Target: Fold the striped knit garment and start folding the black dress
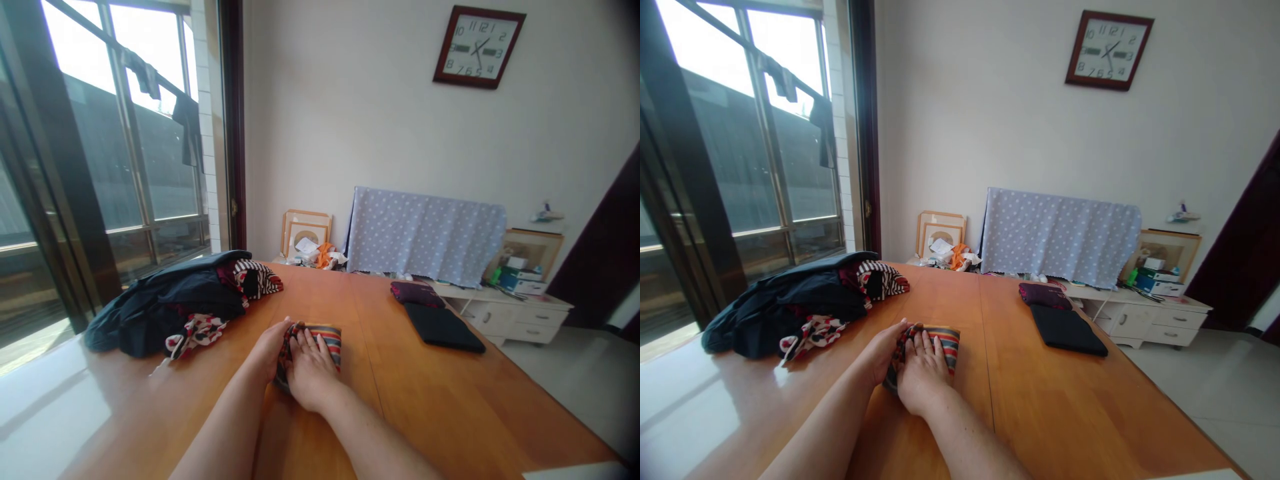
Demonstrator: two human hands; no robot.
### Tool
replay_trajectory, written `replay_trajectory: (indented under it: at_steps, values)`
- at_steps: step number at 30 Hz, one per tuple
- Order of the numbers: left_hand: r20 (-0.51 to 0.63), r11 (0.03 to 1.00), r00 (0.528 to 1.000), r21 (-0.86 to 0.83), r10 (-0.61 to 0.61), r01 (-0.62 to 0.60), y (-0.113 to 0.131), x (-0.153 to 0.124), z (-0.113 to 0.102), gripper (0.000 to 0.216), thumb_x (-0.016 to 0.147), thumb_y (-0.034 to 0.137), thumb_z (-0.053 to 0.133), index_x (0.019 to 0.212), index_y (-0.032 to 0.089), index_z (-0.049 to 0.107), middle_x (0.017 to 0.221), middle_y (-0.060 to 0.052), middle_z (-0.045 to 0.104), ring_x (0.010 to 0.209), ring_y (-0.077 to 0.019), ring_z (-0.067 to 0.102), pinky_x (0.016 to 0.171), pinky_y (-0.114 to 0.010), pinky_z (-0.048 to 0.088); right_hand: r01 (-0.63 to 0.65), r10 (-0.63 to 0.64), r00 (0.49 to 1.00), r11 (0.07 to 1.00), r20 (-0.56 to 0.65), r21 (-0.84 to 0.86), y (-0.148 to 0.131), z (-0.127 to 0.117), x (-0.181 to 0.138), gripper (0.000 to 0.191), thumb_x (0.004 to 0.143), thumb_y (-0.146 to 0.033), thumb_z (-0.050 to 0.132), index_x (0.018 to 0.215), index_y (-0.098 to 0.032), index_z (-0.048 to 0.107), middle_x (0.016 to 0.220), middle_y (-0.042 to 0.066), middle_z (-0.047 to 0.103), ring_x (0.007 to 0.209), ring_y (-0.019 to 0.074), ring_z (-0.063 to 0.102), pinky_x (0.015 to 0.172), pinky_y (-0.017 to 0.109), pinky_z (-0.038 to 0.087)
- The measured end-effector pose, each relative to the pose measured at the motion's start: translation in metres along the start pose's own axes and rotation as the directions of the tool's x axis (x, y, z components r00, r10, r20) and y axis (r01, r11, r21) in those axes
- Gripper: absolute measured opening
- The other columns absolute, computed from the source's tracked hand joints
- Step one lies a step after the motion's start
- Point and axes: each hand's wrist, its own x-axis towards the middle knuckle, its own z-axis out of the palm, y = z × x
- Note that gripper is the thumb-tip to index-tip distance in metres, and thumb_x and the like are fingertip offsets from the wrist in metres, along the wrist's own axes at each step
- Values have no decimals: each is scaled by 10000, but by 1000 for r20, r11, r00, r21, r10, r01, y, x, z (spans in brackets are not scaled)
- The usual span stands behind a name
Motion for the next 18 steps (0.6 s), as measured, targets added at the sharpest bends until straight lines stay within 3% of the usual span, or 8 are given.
replay_trajectory:
  at_steps: [4,7,10,14,16,18]
  values:
    - [-72,996,995,63,71,-66,6,-3,2,553,797,632,633,1046,140,676,917,-82,736,803,-211,687,700,-285,505,-10,42,990,973,-137,230,9,-2,5,541,928,-405,503,1429,-202,502,1531,91,431,1461,269,301,1226,456,106]
    - [-61,997,995,34,73,-71,15,-12,5,648,801,699,589,1117,135,634,967,-89,724,832,-206,677,720,-281,502,-34,211,949,804,-233,593,20,-11,11,531,909,-466,543,1374,-210,534,1399,97,579,1312,241,514,1140,391,345]
    - [142,995,989,-93,36,-22,27,-30,13,740,807,776,497,1215,165,578,1011,-98,714,862,-220,681,756,-318,526,-9,362,895,600,-261,800,30,-26,10,661,849,-529,621,1386,-169,483,1289,122,646,1159,231,625,992,326,484]
    - [468,974,882,-215,44,65,36,-59,34,696,852,767,424,1249,212,564,1087,-121,703,961,-252,688,811,-371,541,-26,472,838,534,-273,845,44,-50,-4,770,744,-437,747,1422,-223,449,1228,78,676,1187,241,607,957,287,487]
    - [552,967,833,-234,43,106,36,-67,41,674,881,737,409,1257,201,566,1146,-139,688,1045,-262,673,870,-384,530,-49,512,819,513,-259,857,56,-60,-14,786,718,-340,756,1431,-231,442,1261,73,660,1227,243,580,966,278,478]
    - [528,965,847,-248,63,83,34,-65,43,641,897,700,432,1254,186,572,1187,-149,675,1088,-259,660,909,-381,520,-99,574,786,487,-232,868,74,-67,-26,796,704,-256,727,1441,-228,426,1273,77,654,1216,242,588,950,275,489]
